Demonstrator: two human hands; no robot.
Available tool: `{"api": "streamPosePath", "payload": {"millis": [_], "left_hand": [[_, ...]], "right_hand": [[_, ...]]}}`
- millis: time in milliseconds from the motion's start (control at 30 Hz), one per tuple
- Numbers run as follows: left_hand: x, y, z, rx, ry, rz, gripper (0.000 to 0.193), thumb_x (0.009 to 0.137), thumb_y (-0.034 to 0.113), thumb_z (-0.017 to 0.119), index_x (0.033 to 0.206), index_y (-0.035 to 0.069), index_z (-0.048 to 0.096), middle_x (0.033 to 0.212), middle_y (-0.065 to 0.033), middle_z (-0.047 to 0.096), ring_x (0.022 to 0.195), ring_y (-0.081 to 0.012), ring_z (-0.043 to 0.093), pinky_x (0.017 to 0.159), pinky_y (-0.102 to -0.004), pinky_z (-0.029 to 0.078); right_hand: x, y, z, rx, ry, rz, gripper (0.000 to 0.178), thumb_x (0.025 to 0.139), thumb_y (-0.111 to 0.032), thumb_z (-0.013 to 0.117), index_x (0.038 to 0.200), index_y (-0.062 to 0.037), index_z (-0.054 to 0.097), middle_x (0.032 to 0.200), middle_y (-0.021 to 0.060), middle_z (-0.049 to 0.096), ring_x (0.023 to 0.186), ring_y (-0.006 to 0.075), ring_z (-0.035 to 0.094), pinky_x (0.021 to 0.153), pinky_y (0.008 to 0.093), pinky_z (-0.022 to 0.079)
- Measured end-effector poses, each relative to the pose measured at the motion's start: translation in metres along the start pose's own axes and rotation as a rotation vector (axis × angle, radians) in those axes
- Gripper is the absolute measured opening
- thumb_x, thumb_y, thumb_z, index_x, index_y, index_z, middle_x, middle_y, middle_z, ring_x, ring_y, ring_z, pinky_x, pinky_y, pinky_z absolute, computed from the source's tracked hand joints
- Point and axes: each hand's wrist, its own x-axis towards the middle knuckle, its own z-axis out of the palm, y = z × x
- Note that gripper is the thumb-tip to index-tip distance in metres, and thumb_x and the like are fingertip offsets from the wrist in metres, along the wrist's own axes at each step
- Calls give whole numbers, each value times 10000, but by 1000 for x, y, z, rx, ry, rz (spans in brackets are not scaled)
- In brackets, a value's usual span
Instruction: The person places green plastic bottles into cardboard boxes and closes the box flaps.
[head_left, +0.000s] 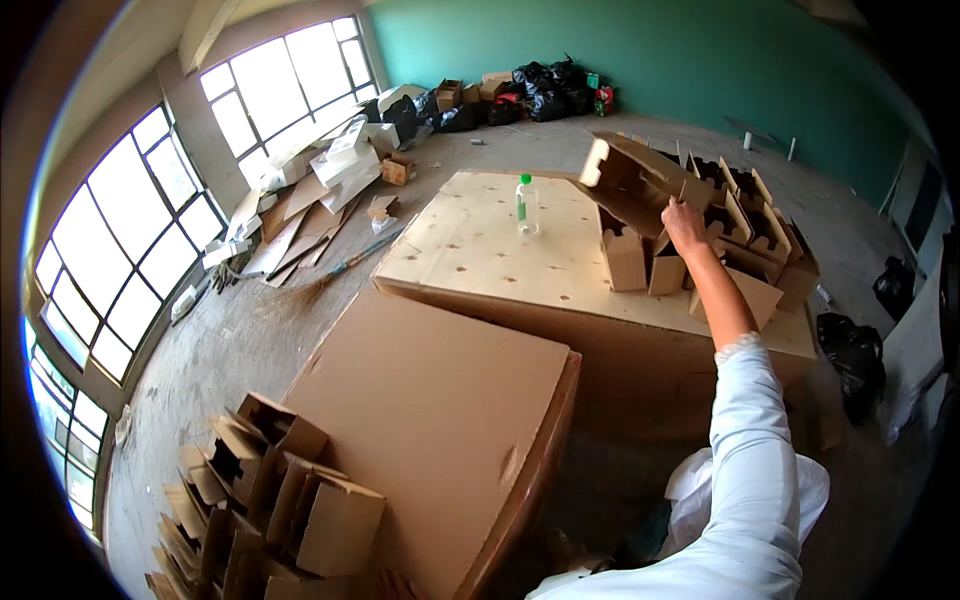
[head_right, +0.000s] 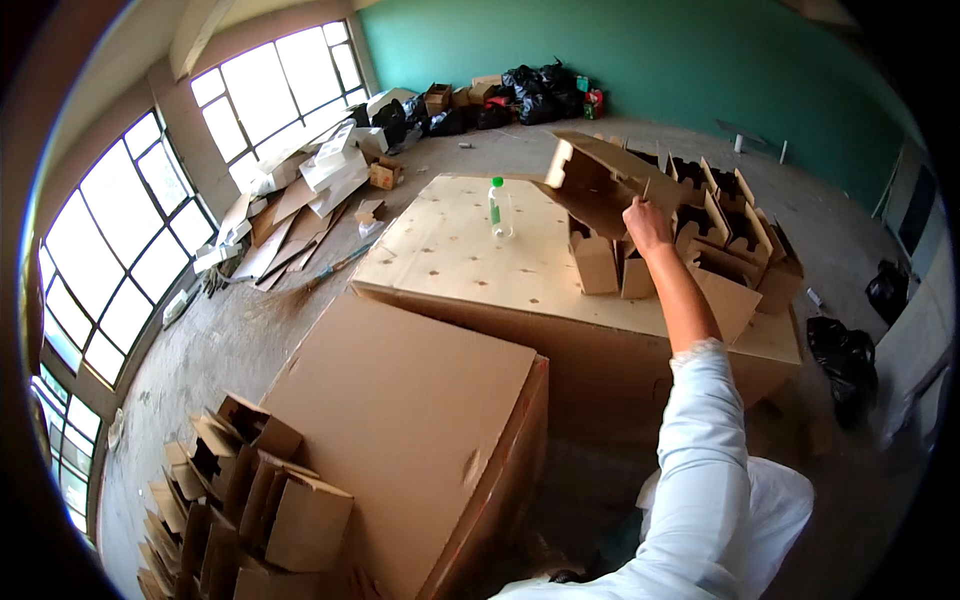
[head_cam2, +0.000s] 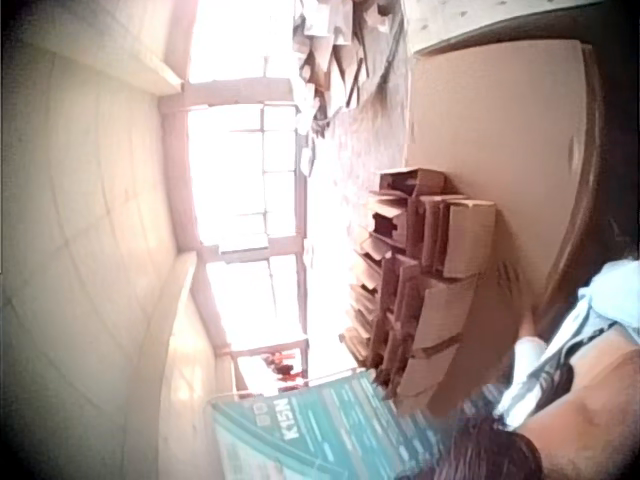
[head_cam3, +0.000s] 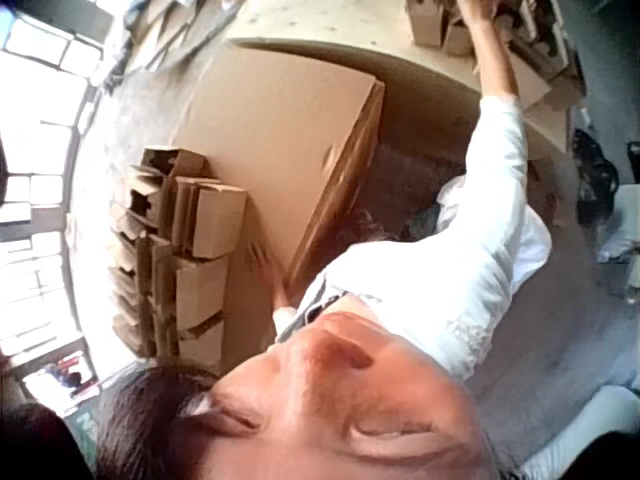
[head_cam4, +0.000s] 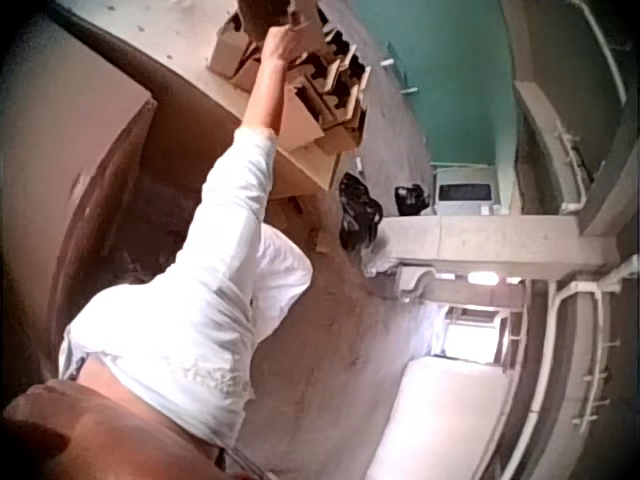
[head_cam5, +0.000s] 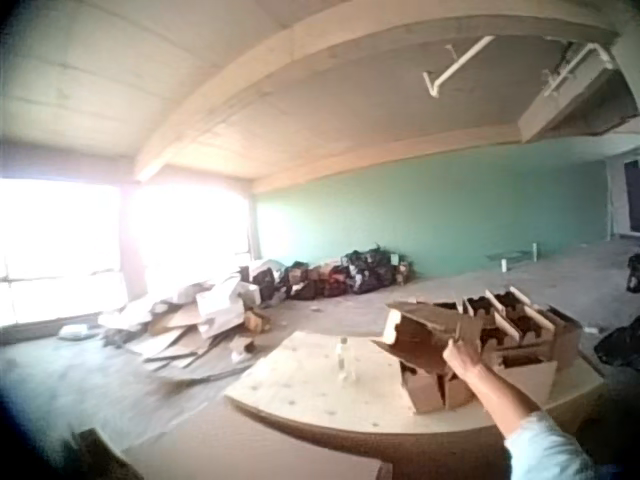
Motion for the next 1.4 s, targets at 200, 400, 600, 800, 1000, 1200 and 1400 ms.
{"api": "streamPosePath", "payload": {"millis": [200,400,600,800,1000,1200,1400], "left_hand": [[-2,-4,37,-610,143,-242,538,966,222,471,1443,-5,369,1510,-222,336,1397,-373,312,1158,-471,241],[-78,-28,-40,-1196,472,-220,729,851,232,684,1465,30,346,1516,-194,346,1399,-346,338,1137,-436,299],[-207,-78,-108,-1101,735,-189,950,724,261,803,1496,60,286,1542,-184,293,1424,-337,297,1152,-464,269],[-301,-116,-103,-958,712,-372,533,700,144,828,1184,49,623,1257,-164,605,1198,-323,563,994,-412,459],[-317,-139,-111,-972,678,-494,145,756,19,740,879,-10,668,940,-139,710,879,-268,695,772,-344,545],[-295,-159,-147,-764,564,-491,128,801,20,695,909,-10,633,857,-159,665,822,-332,668,706,-379,540],[-305,-182,-112,-703,396,-453,117,765,31,658,831,3,565,768,-165,593,766,-356,620,676,-411,498]], "right_hand": [[-130,-27,-199,890,143,-166,188,832,35,546,1011,-11,581,1008,190,578,991,403,559,813,458,479],[-320,-117,-334,1254,-138,-655,309,796,-48,641,1105,-48,636,1092,153,638,1070,342,600,888,404,499],[-436,-242,-403,833,120,-1510,76,740,-113,628,774,-93,693,1032,60,579,947,212,557,777,305,527],[-505,-344,-474,901,66,-1832,73,752,-67,605,776,-43,670,1059,75,567,981,237,556,774,330,528],[-498,-418,-511,1170,-36,-1946,390,701,68,625,1085,1,645,1165,129,562,1063,302,585,872,355,527],[-485,-446,-523,1244,-428,-2079,630,652,168,580,1234,-71,605,1411,121,491,1214,340,544,981,385,492],[-500,-444,-575,1687,-361,-2141,607,735,-89,726,1316,-59,552,1350,133,557,1285,315,498,1067,458,411]]}}
